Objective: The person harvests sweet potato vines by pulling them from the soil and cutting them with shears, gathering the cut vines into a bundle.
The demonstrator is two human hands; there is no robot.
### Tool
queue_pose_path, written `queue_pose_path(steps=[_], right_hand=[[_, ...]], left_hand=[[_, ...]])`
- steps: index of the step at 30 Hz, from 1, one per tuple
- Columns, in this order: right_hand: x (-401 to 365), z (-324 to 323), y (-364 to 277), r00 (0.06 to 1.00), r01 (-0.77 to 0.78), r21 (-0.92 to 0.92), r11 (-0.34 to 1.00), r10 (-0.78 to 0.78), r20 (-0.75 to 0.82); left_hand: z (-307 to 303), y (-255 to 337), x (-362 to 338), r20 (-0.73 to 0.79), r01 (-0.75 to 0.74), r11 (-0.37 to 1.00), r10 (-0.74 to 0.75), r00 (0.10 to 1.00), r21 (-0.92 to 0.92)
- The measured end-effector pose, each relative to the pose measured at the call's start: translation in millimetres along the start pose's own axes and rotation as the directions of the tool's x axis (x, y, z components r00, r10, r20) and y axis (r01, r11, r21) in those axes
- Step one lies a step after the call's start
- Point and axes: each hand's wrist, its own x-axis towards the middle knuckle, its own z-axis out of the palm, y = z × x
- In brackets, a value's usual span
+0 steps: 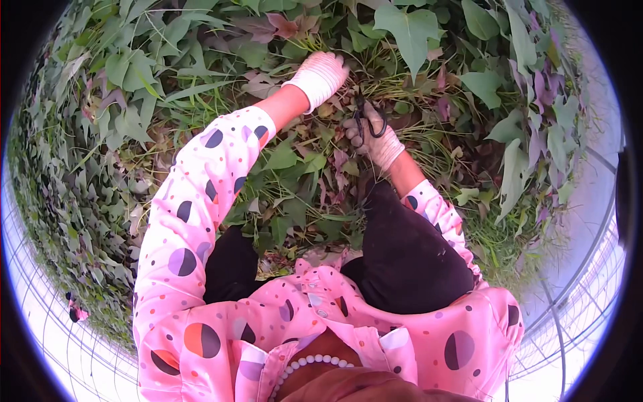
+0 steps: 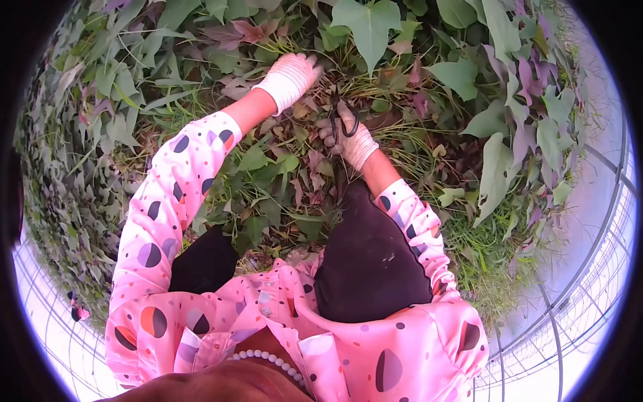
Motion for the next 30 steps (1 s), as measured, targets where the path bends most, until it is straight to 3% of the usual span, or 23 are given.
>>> queue_pose_path(steps=[2,4,7,12,14,16,18,21,22,24,26,28,29,30], right_hand=[[4,2,2,0.998,-0.013,-0.004,1.000,0.013,-0.057],[2,13,-1,0.994,-0.004,-0.017,1.000,0.002,-0.107],[-9,26,-4,0.928,0.042,-0.294,0.955,-0.147,-0.344],[-16,14,8,0.914,0.097,-0.406,0.909,-0.243,-0.326],[-32,23,8,0.897,0.102,-0.420,0.902,-0.266,-0.354],[-41,20,10,0.909,0.115,-0.430,0.895,-0.270,-0.317],[-42,19,15,0.909,0.216,-0.490,0.845,-0.357,-0.216],[-50,36,7,0.914,0.214,-0.551,0.807,-0.364,-0.178],[-54,45,1,0.917,0.226,-0.575,0.786,-0.371,-0.146],[-55,62,-12,0.926,0.256,-0.567,0.783,-0.367,-0.090],[-52,81,-33,0.931,0.294,-0.576,0.763,-0.365,-0.008],[-33,92,-56,0.902,0.380,-0.610,0.696,-0.425,0.077],[-27,102,-67,0.894,0.390,-0.598,0.700,-0.443,0.064],[-21,110,-77,0.887,0.399,-0.583,0.708,-0.460,0.049]], left_hand=[[12,-2,2,0.044,0.010,1.000,-0.010,0.999,0.013],[3,3,-4,0.202,0.001,0.999,-0.009,0.979,0.038],[15,10,-14,0.183,0.043,0.999,-0.042,0.982,-0.003],[8,9,-35,0.180,0.076,0.994,-0.062,0.982,-0.073],[-10,5,-54,0.135,0.080,0.981,-0.056,0.989,-0.179],[-25,1,-78,0.201,0.103,0.955,-0.047,0.978,-0.278],[-46,-7,-113,0.194,0.192,0.906,-0.126,0.973,-0.378],[-84,-36,-161,0.232,0.369,0.827,-0.294,0.927,-0.425],[-96,-48,-178,0.199,0.429,0.787,-0.380,0.903,-0.444],[-128,-70,-207,0.306,0.678,0.540,-0.622,0.721,-0.500],[-144,-91,-238,0.161,0.652,0.689,-0.638,0.753,-0.318],[-159,-100,-258,0.239,0.788,0.550,-0.755,0.610,-0.275],[-162,-104,-279,0.141,0.821,0.454,-0.840,0.524,-0.345],[-157,-110,-296,0.075,0.742,0.309,-0.898,0.434,-0.595]])
